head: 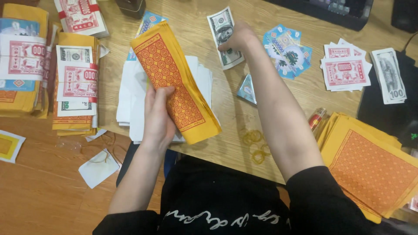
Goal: Sorting and folding stacks of printed joss paper and placing them into envelopes at a desk.
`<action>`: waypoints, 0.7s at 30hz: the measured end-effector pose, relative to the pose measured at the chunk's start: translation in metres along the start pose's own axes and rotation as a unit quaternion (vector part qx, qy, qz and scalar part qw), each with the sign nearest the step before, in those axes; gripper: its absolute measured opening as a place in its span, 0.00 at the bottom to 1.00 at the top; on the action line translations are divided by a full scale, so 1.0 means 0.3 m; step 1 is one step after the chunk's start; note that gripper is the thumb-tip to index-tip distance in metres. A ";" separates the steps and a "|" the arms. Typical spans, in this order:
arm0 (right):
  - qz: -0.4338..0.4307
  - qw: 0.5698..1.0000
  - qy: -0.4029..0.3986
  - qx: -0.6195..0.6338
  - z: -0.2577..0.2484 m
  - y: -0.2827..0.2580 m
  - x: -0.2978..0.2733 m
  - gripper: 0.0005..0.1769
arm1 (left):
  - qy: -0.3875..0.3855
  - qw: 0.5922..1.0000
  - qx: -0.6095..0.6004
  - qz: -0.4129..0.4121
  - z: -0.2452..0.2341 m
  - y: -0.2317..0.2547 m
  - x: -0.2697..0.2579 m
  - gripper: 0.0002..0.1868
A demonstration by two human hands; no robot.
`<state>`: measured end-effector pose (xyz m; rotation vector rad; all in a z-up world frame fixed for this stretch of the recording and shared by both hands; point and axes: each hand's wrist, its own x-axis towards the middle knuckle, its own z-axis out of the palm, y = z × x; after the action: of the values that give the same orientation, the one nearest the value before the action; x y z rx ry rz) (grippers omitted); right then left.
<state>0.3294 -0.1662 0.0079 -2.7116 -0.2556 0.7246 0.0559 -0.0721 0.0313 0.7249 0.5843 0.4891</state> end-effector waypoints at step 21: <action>-0.391 0.876 0.255 0.121 0.093 -0.001 -0.707 0.20 | -0.100 0.961 0.214 0.147 0.119 -0.019 -0.114 0.32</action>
<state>0.1337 -0.2121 0.0811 -2.1533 -0.9662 -0.1844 0.0550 -0.1128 0.0597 1.2715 0.3952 0.5615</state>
